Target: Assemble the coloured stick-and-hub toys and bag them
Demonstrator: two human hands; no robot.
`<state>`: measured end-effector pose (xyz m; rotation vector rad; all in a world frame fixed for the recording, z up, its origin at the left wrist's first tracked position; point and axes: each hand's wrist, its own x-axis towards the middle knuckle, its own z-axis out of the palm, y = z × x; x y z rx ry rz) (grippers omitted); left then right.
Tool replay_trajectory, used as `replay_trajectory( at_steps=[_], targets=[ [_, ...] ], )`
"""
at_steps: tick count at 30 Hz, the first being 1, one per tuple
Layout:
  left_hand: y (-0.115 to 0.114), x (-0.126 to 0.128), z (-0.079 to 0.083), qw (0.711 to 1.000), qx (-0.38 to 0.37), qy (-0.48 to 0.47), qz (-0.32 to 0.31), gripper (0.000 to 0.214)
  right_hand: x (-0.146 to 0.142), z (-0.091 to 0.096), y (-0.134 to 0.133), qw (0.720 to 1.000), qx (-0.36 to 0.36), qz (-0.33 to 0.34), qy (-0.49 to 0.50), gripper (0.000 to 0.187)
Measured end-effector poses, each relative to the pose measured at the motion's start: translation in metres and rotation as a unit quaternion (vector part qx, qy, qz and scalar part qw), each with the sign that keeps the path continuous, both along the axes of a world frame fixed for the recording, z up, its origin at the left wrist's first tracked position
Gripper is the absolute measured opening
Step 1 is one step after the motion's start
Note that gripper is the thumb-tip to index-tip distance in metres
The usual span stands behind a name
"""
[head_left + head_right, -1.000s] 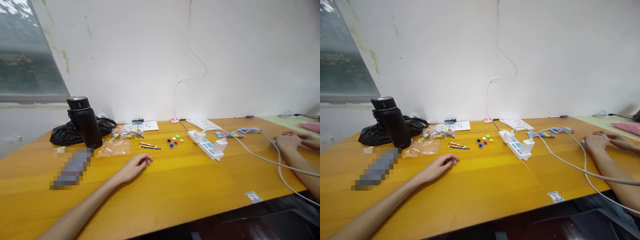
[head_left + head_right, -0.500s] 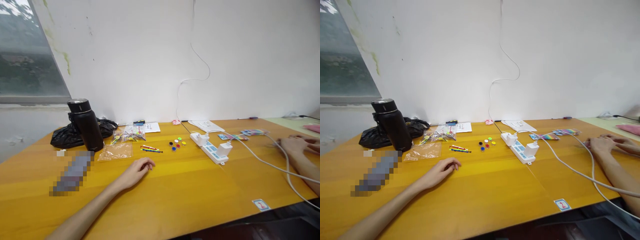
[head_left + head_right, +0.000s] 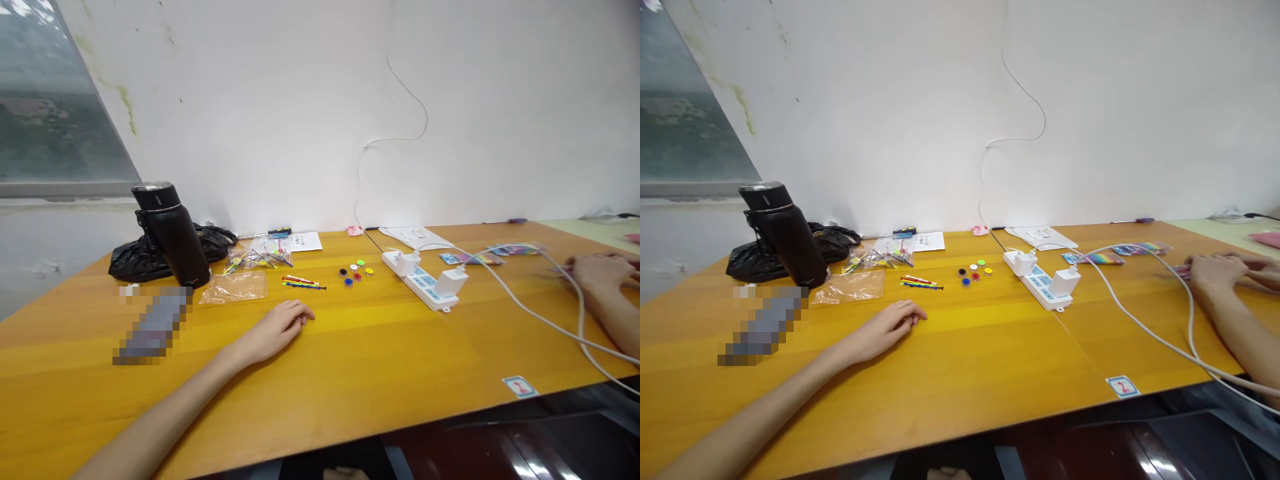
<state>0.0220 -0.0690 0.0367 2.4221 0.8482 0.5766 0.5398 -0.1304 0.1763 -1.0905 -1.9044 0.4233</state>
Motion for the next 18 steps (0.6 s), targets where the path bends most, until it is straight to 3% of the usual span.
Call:
replay_trajectory(
  at_steps=[10, 13, 16, 18],
  targets=[
    [-0.005, 0.002, 0.000, 0.999, 0.039, 0.036, -0.008, 0.026, 0.017, -0.001, 0.005, 0.999, 0.031, 0.012, 0.030, 0.075],
    [-0.007, 0.002, 0.001, 0.998, 0.046, 0.044, -0.009, 0.025, 0.055, -0.013, 0.012, 0.997, 0.073, -0.004, -0.029, 0.067],
    [-0.006, 0.003, 0.002, 0.997, 0.052, 0.054, -0.011, 0.025, 0.109, -0.032, 0.021, 0.969, 0.224, -0.067, -0.074, 0.050],
    [-0.006, 0.003, 0.002, 0.997, 0.056, 0.055, -0.013, 0.025, 0.139, -0.045, 0.028, 0.948, 0.276, -0.116, -0.110, 0.043]
  ],
)
